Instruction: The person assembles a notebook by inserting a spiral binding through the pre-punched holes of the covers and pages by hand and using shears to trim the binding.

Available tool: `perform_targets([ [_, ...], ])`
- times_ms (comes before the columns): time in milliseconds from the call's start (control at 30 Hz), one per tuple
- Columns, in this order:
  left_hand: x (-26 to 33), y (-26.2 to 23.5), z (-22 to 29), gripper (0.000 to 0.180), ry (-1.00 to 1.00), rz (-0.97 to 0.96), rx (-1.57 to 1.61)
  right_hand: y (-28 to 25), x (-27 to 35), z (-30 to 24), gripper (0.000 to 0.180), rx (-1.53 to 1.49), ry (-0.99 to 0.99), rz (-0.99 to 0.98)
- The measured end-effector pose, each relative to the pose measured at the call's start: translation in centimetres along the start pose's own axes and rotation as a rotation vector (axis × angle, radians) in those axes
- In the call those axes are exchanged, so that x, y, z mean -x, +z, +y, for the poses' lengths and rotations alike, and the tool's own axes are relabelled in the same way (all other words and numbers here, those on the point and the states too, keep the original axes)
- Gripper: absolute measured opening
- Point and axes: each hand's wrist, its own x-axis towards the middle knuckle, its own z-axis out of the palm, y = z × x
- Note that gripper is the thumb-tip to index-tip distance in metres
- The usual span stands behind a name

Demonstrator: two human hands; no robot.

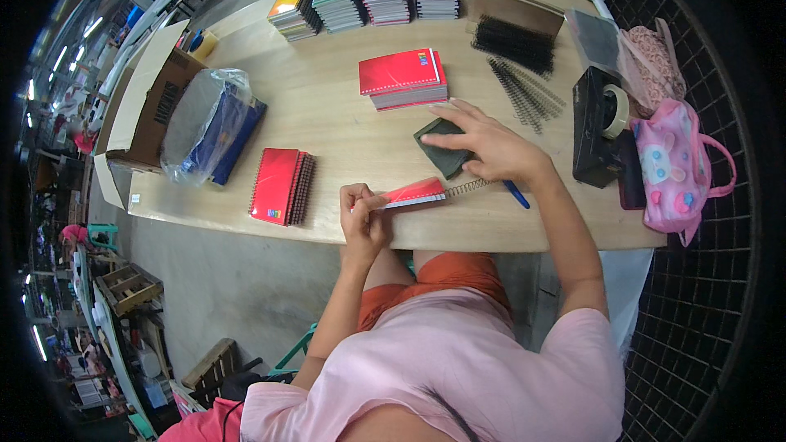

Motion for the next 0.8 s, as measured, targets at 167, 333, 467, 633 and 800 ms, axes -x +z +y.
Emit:
perform_targets([
  [167,-1.8,-1.5,-0.5,0.013,-0.044,-0.063,0.066,0.5,-1.7,1.4,0.060,0.084,-0.031,-0.219],
  [333,-2.5,-2.8,-1.4,0.008,-0.120,-0.117,0.088,-0.2,-1.8,0.3,0.040,-0.673,-0.031,-0.257],
  [467,-2.8,-2.4,-1.0,0.011,-0.156,-0.126,0.126,0.9,-1.6,-0.6,0.041,-0.595,0.034,-0.216],
  [633,-3.1,-2.1,-1.0,0.012,-0.159,-0.126,0.135,1.6,-1.7,-1.0,0.042,-0.493,-0.067,-0.239],
  [800,-3.1,-2.2,-0.9,0.011,-0.137,-0.145,0.123,1.1,-2.3,-0.9,0.037,-1.052,-0.104,-0.179],
])
